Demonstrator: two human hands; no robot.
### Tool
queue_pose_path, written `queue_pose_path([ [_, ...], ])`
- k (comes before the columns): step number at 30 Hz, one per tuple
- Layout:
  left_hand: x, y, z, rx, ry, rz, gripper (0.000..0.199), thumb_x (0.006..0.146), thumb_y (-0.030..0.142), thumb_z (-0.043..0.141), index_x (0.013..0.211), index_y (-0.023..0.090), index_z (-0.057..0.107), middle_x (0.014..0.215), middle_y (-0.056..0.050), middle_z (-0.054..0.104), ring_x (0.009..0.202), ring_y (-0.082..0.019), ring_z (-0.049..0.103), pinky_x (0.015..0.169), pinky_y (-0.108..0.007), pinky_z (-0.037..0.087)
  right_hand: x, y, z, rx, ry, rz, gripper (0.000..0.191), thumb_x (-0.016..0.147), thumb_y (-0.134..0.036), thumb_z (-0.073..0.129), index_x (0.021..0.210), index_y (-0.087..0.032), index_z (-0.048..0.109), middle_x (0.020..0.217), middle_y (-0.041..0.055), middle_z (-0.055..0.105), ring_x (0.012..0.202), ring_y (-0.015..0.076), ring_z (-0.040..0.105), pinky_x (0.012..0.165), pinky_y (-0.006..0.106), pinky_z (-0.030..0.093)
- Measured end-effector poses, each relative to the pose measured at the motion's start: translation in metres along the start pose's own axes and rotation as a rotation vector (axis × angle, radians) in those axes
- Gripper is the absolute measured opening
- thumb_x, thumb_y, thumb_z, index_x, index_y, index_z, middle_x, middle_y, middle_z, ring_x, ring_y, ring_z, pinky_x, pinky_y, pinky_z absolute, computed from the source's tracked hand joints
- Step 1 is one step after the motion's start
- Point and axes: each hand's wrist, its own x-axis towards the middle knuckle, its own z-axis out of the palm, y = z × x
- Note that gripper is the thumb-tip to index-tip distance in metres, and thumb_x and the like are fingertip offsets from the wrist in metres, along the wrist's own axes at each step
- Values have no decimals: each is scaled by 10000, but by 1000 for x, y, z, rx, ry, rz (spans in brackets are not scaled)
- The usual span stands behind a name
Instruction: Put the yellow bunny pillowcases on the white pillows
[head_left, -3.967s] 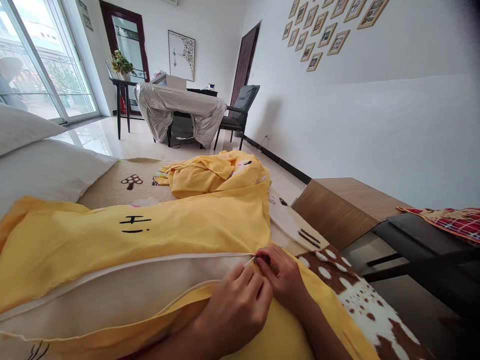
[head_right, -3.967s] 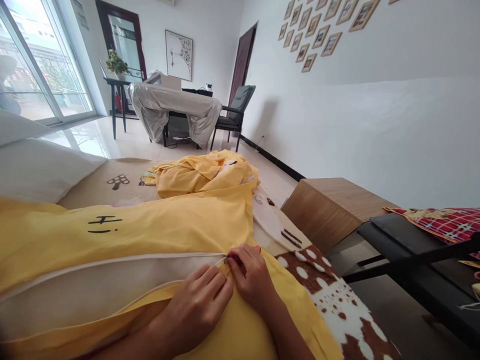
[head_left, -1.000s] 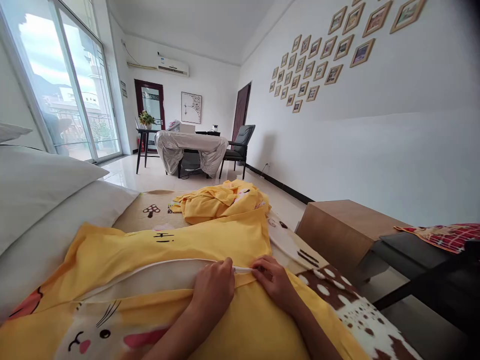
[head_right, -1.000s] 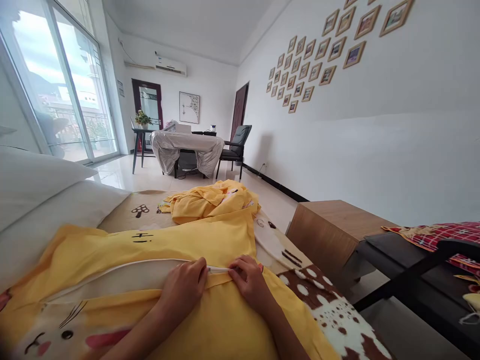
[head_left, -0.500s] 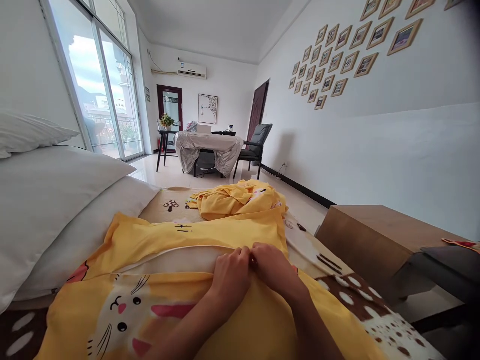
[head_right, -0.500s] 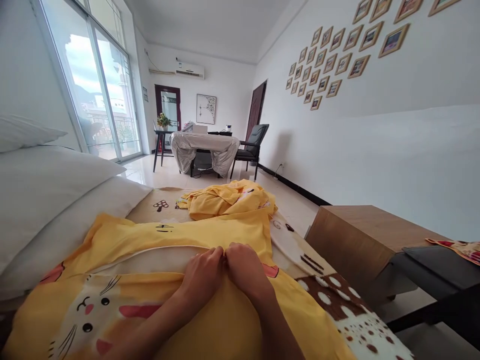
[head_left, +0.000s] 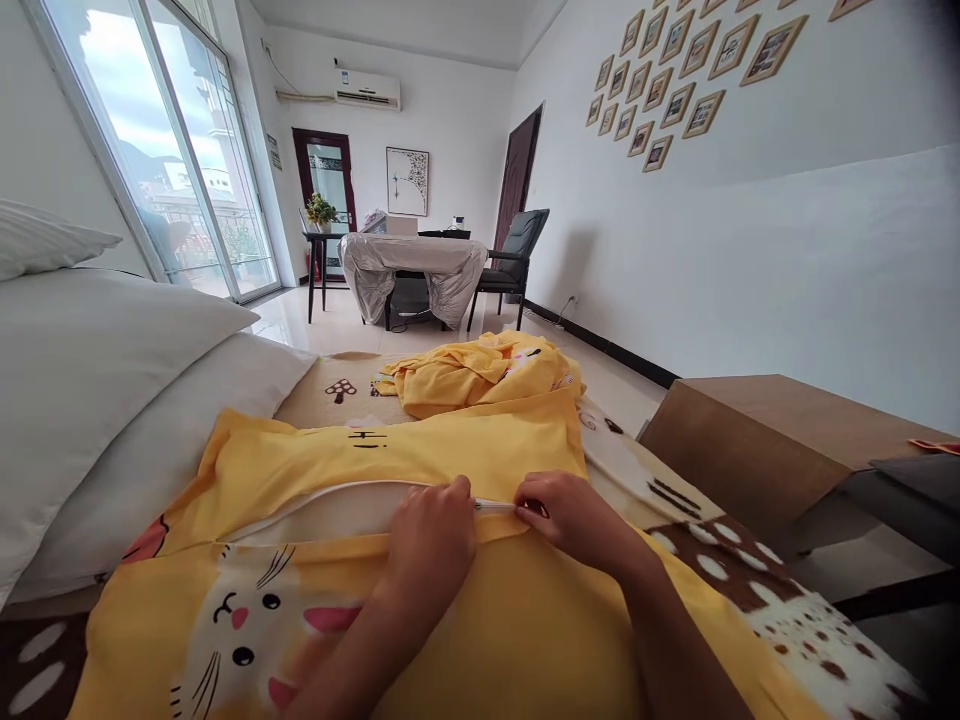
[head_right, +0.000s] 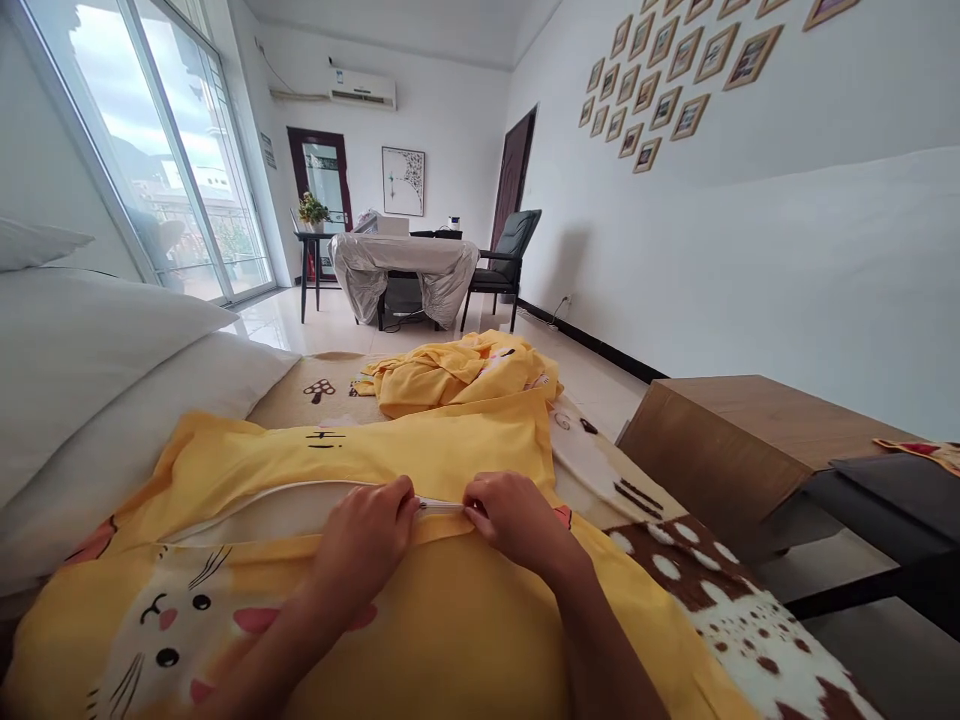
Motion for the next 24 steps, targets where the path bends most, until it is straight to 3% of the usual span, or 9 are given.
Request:
queue_pose_path([
  [5,0,-6,-5,-28,-44,-10,198,909,228,418,820,210,594,801,-49,701,769,-241,645,604,-303,333,-2,-10,3,-49,21,40,164,839,-147,539,740,-193,662,775,31,615,657,152,572,578,266,371],
  [10,3,-12,-5,-103,-44,2,211,917,267,427,803,215,597,798,-37,701,768,-223,641,571,-293,301,2,-31,16,0,177,-109,192,915,-210,475,930,-213,666,911,47,614,771,157,597,676,270,428],
  [16,2,-14,-1,-104,-26,3,228,918,245,417,772,214,589,759,-31,690,744,-209,635,555,-294,273,10,-36,32,-36,165,-123,230,926,-188,450,806,-186,646,808,39,621,715,144,600,623,248,402],
  [24,2,-24,-16,-164,-40,-15,181,892,226,467,757,199,584,748,-19,675,726,-179,599,597,-278,300,8,-32,20,-34,178,-153,192,905,-170,466,812,-182,633,807,38,629,711,148,584,612,259,376],
])
